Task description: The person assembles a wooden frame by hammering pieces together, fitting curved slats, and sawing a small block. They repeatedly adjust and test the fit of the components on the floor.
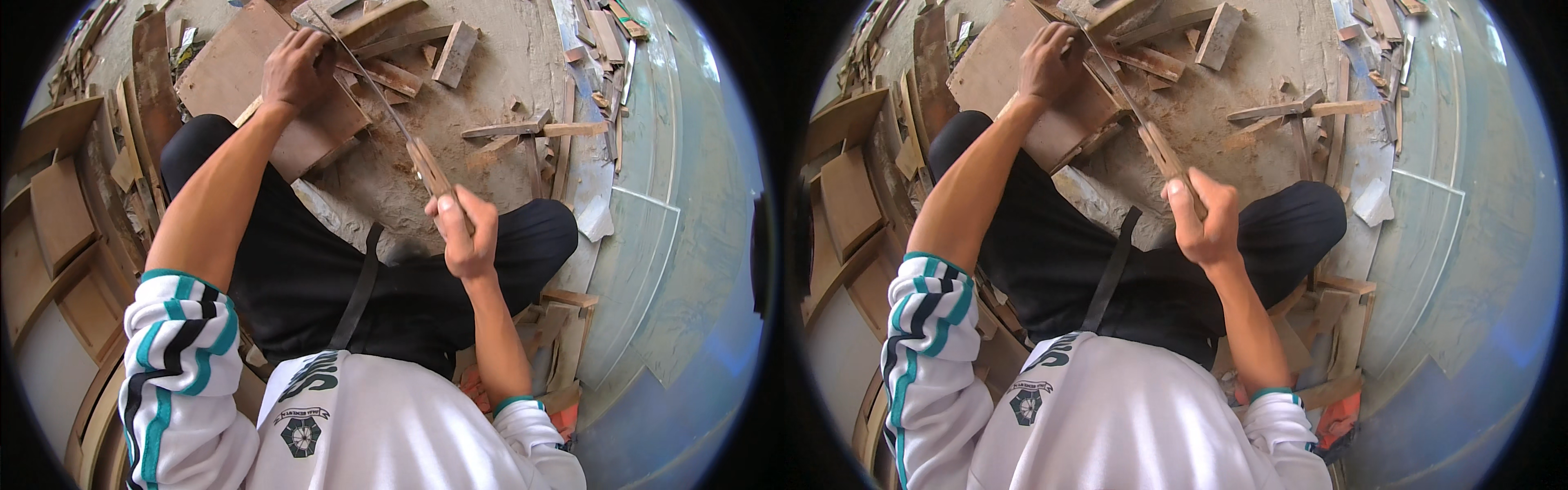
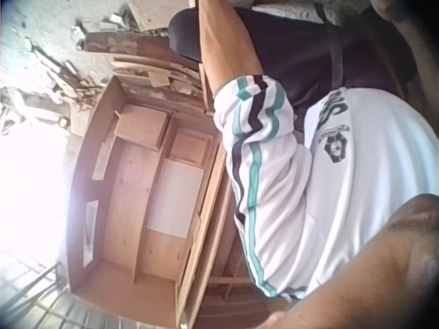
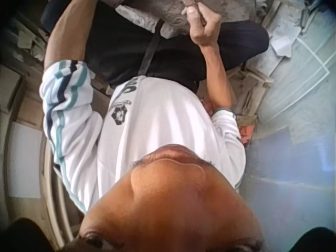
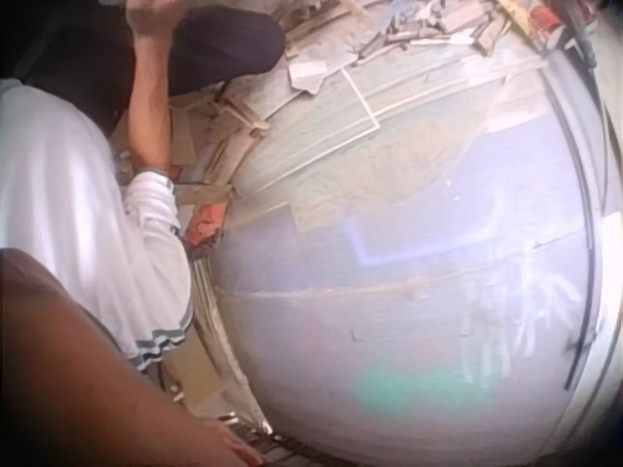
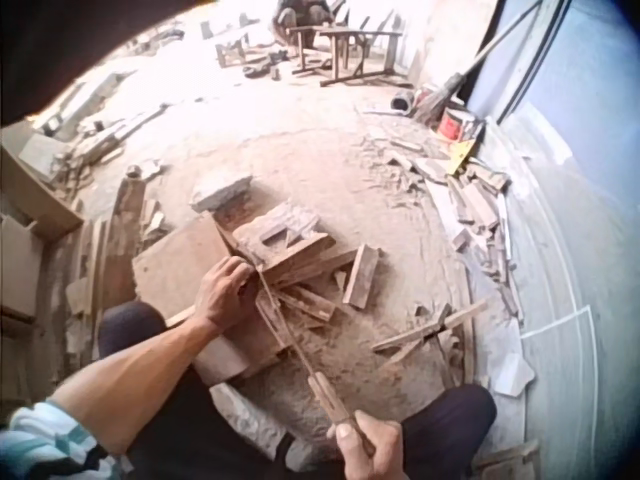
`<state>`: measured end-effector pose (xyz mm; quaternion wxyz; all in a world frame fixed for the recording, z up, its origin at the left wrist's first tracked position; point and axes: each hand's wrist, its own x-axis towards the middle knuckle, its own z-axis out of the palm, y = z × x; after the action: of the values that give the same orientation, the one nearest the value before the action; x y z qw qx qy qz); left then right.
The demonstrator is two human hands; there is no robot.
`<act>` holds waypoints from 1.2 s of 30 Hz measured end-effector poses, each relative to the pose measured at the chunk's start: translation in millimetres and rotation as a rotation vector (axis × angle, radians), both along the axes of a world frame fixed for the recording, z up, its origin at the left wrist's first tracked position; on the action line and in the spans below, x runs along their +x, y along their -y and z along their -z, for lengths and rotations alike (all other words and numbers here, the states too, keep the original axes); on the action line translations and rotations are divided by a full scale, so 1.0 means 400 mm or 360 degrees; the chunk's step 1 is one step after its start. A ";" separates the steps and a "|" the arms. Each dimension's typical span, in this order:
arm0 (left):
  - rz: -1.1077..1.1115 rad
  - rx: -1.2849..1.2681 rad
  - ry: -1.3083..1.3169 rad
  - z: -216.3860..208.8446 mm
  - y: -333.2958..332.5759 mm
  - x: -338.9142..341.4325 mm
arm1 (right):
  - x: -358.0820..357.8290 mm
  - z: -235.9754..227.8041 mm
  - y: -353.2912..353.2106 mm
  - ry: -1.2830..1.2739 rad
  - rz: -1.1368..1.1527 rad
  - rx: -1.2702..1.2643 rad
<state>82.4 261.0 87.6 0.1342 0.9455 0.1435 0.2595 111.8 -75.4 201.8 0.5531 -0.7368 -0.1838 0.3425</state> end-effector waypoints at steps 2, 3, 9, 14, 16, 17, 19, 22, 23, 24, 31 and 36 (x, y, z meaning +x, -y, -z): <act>-0.0076 -0.0020 0.0048 0.001 -0.007 0.011 | 0.018 0.006 -0.014 0.0003 -0.0007 0.0018; -0.0087 -0.0024 0.0047 0.004 -0.007 0.013 | 0.022 0.006 -0.015 0.0004 -0.0010 0.0026; -0.0084 -0.0028 0.0075 0.020 -0.016 0.006 | 0.023 -0.018 0.011 0.0193 -0.0073 0.0002; -0.0059 -0.0036 0.0107 0.021 -0.010 0.002 | 0.028 -0.020 0.030 0.0195 -0.0031 0.0014; -0.0043 -0.0047 0.0096 0.015 -0.003 0.004 | 0.023 -0.011 0.047 0.0103 0.0014 0.0026; -0.0049 -0.0056 0.0071 0.011 0.000 0.006 | 0.023 -0.011 0.049 0.0087 0.0041 0.0050; -0.0043 -0.0049 0.0098 0.006 -0.002 0.006 | 0.019 -0.014 0.048 0.0056 0.0094 0.0109; -0.0001 -0.0033 0.0160 0.012 0.001 0.000 | 0.021 -0.006 0.034 0.0070 0.0106 0.0092; 0.0017 -0.0052 0.0120 0.007 0.013 -0.003 | 0.016 -0.005 0.033 0.0083 0.0109 0.0099; 0.0034 -0.0071 0.0079 -0.001 0.021 -0.004 | 0.010 -0.006 0.035 0.0095 0.0111 0.0107; -0.0019 -0.0097 0.0035 -0.007 0.030 -0.002 | -0.025 0.027 0.010 0.0170 0.0084 0.0130; -0.0005 -0.0041 -0.0001 -0.007 0.029 -0.002 | -0.032 0.025 0.007 0.0218 -0.0001 0.0007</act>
<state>81.6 249.4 90.4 0.1459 0.9435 0.1485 0.2577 99.1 -78.2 191.7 0.5408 -0.7573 -0.2221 0.2910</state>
